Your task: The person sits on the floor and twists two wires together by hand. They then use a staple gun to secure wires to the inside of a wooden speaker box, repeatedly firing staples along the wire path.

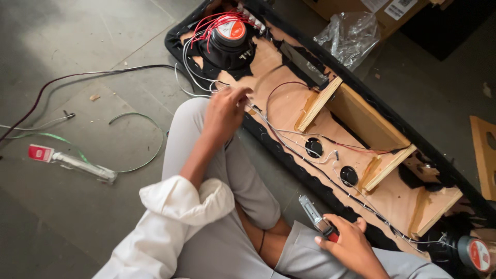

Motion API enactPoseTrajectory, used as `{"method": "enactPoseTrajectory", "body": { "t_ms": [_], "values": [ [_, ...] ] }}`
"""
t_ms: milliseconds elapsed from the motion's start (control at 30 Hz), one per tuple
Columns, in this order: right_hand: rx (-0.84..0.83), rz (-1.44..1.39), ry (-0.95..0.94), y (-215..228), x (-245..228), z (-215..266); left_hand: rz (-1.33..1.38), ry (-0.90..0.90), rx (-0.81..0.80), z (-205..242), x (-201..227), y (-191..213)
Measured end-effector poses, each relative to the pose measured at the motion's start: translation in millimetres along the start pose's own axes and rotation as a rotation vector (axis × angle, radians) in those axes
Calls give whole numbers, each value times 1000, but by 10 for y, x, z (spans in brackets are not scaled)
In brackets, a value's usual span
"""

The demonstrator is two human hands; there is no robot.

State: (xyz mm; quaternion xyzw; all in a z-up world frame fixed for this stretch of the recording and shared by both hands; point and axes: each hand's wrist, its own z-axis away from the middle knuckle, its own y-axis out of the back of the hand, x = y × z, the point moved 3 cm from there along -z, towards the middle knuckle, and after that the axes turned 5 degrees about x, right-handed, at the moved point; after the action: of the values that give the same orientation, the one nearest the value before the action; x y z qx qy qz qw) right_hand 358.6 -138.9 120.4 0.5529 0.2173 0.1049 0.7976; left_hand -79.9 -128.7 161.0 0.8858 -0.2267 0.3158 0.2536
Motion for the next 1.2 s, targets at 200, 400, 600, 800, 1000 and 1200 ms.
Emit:
{"method": "enactPoseTrajectory", "body": {
  "t_ms": [200, 400, 600, 800, 1000, 1200],
  "values": [
    [18, 17, 22, -13, -69, 43, 719, 546, -253, 100, -220, -59],
    [-13, 44, -6, -37, -170, 99, 789, 496, -346, 61, -318, -80],
    [17, 69, 51, -6, -286, 123, 806, 511, -416, -38, -397, -116],
    [15, 96, 46, -37, -292, 128, 974, 424, -382, -407, -423, -273],
    [53, 25, 95, -91, -243, 111, 1226, 554, -150, -802, -582, -564],
    [-2, 33, 40, -68, -278, 75, 1462, 837, -20, -772, -920, -1081]
  ]
}}
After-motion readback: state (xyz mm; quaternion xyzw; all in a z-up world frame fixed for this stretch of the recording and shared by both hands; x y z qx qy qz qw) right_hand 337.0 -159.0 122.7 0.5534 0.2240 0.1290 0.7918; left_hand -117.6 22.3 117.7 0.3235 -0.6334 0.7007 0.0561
